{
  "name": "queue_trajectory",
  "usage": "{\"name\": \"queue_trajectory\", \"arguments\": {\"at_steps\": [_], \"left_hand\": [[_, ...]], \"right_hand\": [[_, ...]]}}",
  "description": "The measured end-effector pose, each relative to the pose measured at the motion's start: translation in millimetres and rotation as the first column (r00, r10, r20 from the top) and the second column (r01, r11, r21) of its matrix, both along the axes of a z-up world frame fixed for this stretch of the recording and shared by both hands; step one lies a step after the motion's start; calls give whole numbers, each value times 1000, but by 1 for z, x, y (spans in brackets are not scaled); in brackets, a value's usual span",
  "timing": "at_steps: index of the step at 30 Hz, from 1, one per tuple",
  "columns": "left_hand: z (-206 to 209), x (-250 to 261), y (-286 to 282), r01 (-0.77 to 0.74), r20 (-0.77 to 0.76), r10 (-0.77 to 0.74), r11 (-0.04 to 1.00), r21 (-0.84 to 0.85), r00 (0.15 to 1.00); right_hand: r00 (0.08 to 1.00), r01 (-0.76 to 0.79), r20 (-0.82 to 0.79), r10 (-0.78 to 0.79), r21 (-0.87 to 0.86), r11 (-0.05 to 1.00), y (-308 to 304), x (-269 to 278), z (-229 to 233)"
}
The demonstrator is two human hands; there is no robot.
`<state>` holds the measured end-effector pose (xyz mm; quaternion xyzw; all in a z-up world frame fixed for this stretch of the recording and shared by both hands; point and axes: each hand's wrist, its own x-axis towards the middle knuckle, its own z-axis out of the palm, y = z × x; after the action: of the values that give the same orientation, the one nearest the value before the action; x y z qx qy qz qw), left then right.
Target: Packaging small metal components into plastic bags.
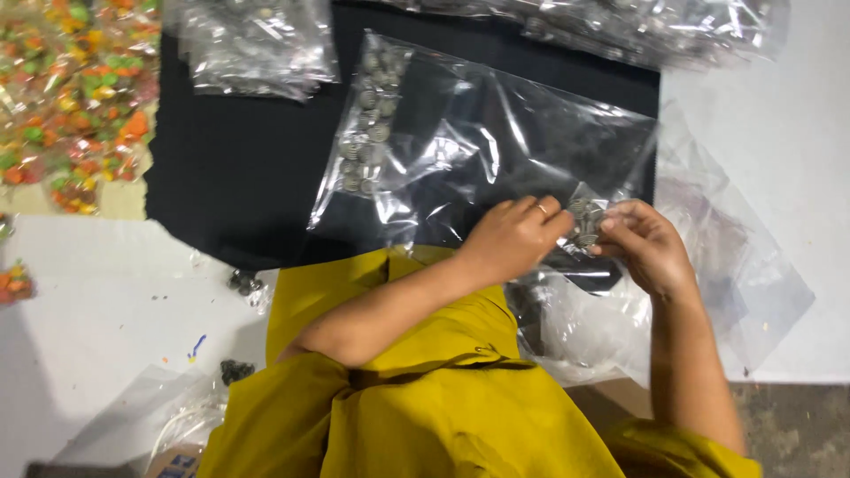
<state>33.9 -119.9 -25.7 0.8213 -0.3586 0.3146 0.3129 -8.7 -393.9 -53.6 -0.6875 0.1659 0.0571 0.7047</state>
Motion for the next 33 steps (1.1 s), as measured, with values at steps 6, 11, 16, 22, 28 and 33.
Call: {"name": "queue_trajectory", "arguments": {"at_steps": [6, 11, 16, 22, 28, 33], "left_hand": [[7, -5, 7, 41, 130, -22, 988, -147, 991], [0, -3, -3, 76, 186, -21, 953, -294, 982], [1, -5, 3, 130, 250, -39, 924, -359, 967], [8, -7, 15, 202, 312, -69, 886, -418, 948], [14, -7, 21, 264, 324, -108, 831, -489, 940], [13, -5, 25, 313, 358, -119, 771, -554, 926]], "right_hand": [[947, -307, -83, 311, 52, 950, 52, 56, -4], [872, -458, -115, 476, 156, 875, 114, 86, 9], [796, -542, -126, 592, 287, 790, 177, 100, 15], [753, -650, -28, 658, 127, 749, 213, 127, -7], [737, -613, -90, 670, 328, 719, 255, 122, -22], [457, -884, 118, 882, 166, 436, 286, 119, 8]]}}
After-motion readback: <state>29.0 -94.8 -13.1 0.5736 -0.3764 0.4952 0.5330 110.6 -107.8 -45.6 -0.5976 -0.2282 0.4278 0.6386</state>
